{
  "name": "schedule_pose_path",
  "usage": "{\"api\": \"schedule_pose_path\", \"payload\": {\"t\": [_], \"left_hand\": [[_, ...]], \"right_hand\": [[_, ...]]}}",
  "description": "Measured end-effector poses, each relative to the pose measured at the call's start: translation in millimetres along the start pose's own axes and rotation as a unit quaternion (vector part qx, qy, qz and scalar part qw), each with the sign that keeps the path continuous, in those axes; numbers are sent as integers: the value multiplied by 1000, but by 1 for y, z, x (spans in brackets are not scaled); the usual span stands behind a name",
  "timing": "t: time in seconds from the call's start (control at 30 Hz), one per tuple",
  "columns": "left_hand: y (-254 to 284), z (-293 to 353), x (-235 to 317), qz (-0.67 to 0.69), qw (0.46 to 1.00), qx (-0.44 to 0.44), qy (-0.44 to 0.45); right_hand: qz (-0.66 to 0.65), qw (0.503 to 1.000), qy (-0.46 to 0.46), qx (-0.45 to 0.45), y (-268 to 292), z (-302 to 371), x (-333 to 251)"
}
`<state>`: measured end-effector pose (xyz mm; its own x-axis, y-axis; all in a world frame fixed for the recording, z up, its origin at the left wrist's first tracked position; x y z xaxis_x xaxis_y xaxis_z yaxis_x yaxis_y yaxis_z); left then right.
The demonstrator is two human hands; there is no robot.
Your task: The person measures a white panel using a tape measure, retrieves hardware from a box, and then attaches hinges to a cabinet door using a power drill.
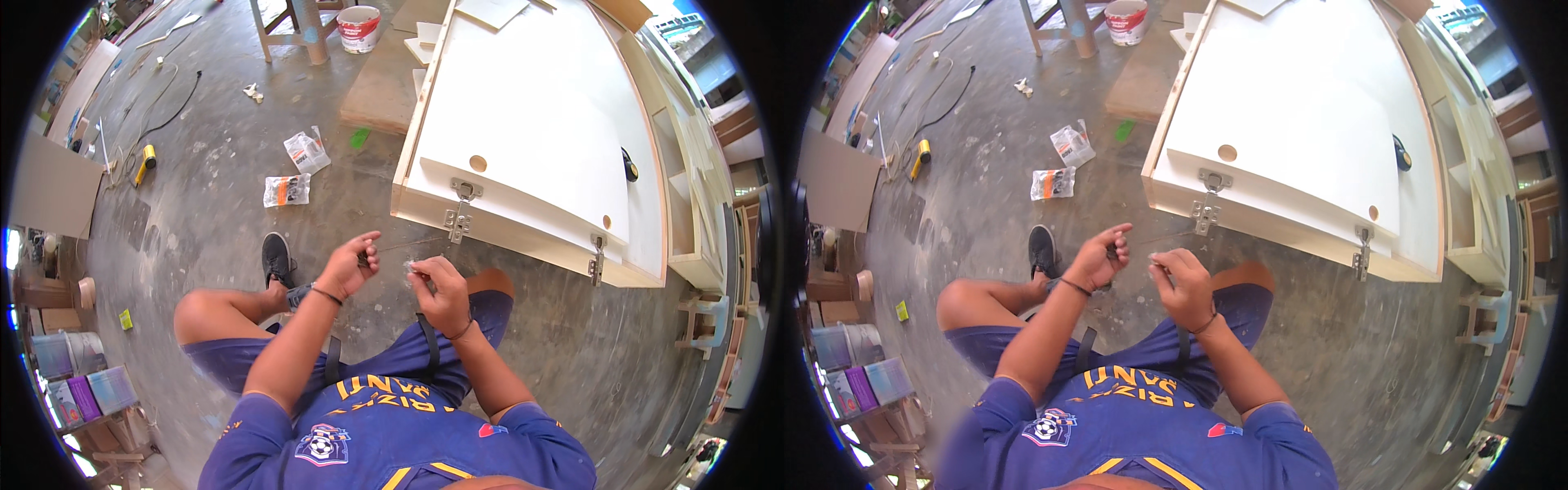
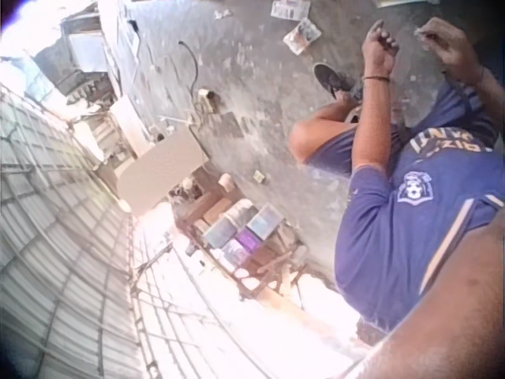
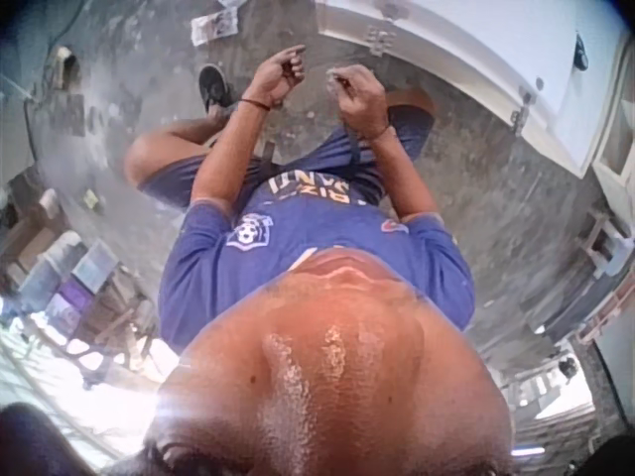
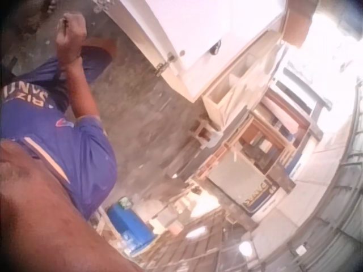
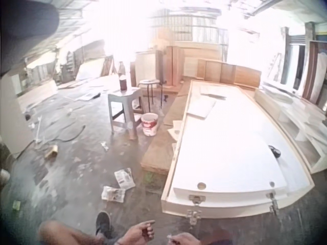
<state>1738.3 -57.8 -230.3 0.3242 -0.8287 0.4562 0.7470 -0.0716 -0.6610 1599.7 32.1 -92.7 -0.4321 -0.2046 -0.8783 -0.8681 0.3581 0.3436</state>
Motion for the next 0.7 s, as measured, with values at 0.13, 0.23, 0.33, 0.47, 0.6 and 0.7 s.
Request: {"api": "schedule_pose_path", "payload": {"t": [0.13,0.23,0.33,0.47,0.6,0.7], "left_hand": [[46,-18,48,-176,980,79,43],[86,-17,82,-233,967,81,63],[136,-5,106,-431,886,170,28],[131,11,86,-853,510,114,8],[93,47,43,-947,304,24,104],[72,49,30,-970,209,-54,112]], "right_hand": [[14,997,-67,-39,22,17,15],[78,993,-88,7,55,36,33],[100,972,-174,120,107,68,70],[207,921,-230,239,188,118,102],[207,913,-226,270,225,149,119],[191,916,-220,274,211,144,106]]}}
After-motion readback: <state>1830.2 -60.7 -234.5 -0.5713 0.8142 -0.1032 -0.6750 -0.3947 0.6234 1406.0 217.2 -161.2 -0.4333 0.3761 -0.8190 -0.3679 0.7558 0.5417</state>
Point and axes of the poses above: each hand's wrist, its own z-axis away from the middle knuckle, its own y-axis out of the back of the hand, x = y × z, the point moved 7 cm from there along -z, towards the middle knuckle, and after that the axes turned 5 degrees about -z, right-handed, at the moved point
